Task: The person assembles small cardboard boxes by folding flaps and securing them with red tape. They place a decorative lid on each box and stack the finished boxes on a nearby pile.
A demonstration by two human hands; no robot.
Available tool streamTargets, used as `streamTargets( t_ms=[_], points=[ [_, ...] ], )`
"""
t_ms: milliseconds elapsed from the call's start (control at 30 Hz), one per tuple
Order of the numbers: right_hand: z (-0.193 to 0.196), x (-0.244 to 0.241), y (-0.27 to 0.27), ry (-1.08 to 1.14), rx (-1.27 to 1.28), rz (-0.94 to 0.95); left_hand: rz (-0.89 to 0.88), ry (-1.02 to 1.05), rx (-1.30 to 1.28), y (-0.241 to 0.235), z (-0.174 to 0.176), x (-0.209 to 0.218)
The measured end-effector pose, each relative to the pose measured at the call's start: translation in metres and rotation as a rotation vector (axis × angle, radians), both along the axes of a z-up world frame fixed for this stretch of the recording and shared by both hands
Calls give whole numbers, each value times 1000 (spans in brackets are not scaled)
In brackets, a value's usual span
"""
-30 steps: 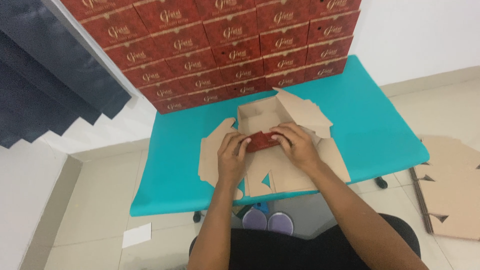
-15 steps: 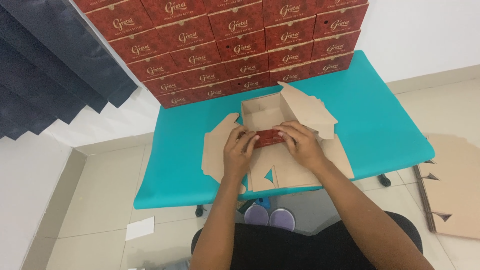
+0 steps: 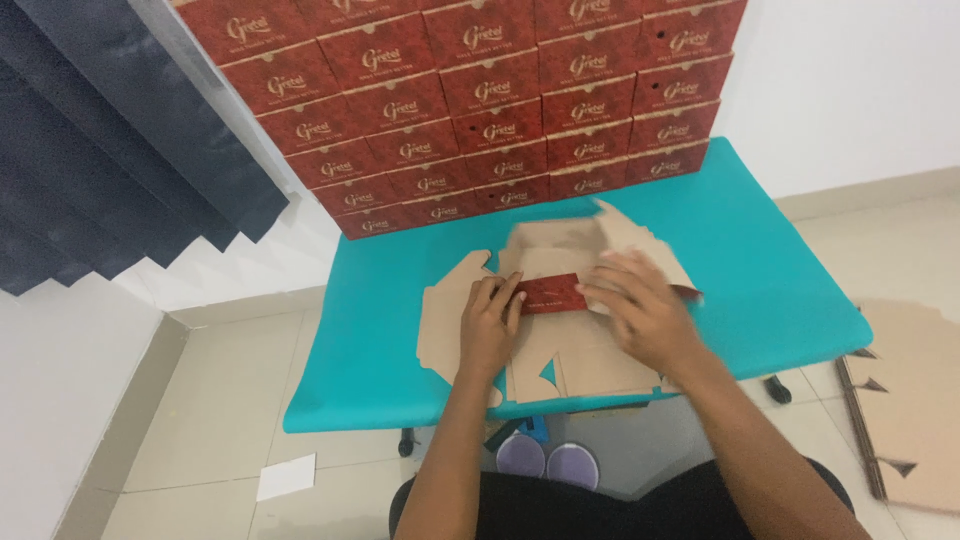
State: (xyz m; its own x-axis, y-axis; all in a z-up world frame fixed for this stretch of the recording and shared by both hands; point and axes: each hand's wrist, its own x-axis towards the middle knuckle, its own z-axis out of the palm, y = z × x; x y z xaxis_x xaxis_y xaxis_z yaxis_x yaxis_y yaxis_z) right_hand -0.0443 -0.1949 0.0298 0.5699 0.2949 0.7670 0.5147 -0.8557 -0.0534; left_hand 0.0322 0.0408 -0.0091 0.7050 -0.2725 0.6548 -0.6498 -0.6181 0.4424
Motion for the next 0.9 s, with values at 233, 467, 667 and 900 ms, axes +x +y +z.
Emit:
streamTargets(
  t_ms=[233, 467, 667, 900],
  points=[
    [19, -14, -39, 381, -158, 52, -87, 121, -3, -2, -12, 5],
    [44, -5, -33, 502, -367, 101, -104, 77, -5, -1, -11, 6],
    [7, 35, -20, 318, -24, 68, -98, 5, -12, -2, -18, 7],
    [-14, 60, 15, 151, 169, -15, -67, -107, -42, -2, -12, 4]
  ],
)
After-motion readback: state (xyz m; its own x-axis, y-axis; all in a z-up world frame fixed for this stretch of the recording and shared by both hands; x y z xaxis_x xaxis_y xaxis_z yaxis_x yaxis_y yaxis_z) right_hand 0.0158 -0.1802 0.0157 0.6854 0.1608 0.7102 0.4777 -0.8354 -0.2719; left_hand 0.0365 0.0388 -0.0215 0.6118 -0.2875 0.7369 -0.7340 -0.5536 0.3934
